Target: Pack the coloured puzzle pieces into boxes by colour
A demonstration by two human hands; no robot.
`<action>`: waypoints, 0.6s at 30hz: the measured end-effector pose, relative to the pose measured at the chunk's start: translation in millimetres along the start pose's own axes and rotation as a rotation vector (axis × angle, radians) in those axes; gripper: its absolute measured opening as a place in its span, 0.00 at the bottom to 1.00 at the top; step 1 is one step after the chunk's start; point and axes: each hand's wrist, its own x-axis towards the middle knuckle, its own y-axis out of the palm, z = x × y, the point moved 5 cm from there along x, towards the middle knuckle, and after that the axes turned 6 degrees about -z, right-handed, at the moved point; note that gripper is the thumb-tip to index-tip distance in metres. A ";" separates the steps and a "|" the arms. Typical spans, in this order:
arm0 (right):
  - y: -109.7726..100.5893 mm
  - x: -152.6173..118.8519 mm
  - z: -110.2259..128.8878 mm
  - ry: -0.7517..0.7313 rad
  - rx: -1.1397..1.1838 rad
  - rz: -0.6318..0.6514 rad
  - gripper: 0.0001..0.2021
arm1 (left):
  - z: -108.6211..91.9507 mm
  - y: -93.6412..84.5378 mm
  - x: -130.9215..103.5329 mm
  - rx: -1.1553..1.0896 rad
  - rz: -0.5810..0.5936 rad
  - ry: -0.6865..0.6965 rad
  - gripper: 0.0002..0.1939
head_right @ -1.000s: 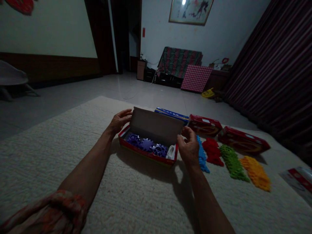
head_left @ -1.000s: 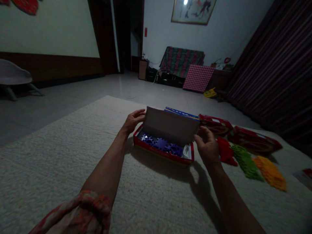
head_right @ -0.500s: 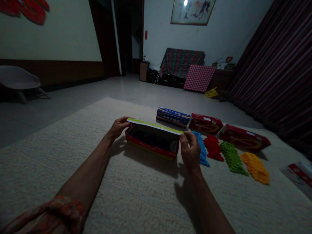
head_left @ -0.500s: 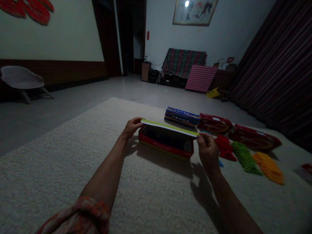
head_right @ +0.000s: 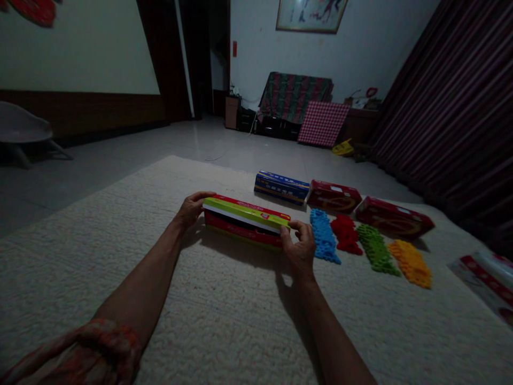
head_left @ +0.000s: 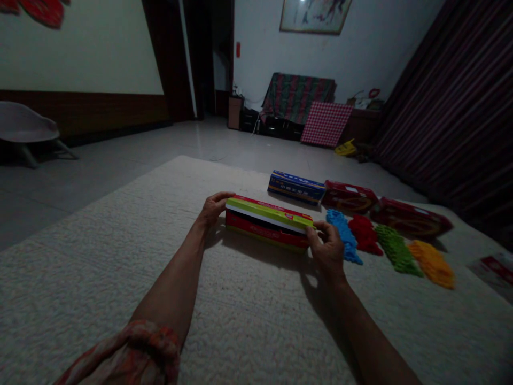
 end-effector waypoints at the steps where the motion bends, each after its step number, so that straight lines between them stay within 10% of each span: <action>1: 0.3 0.4 -1.0 -0.001 0.010 0.002 0.17 | -0.5 0.2 -0.8 0.001 -0.006 -0.006 0.17; 18: -0.7 2.0 -9.3 -0.003 0.014 0.007 0.14 | -12.0 -2.1 -14.3 -0.031 0.280 -0.103 0.26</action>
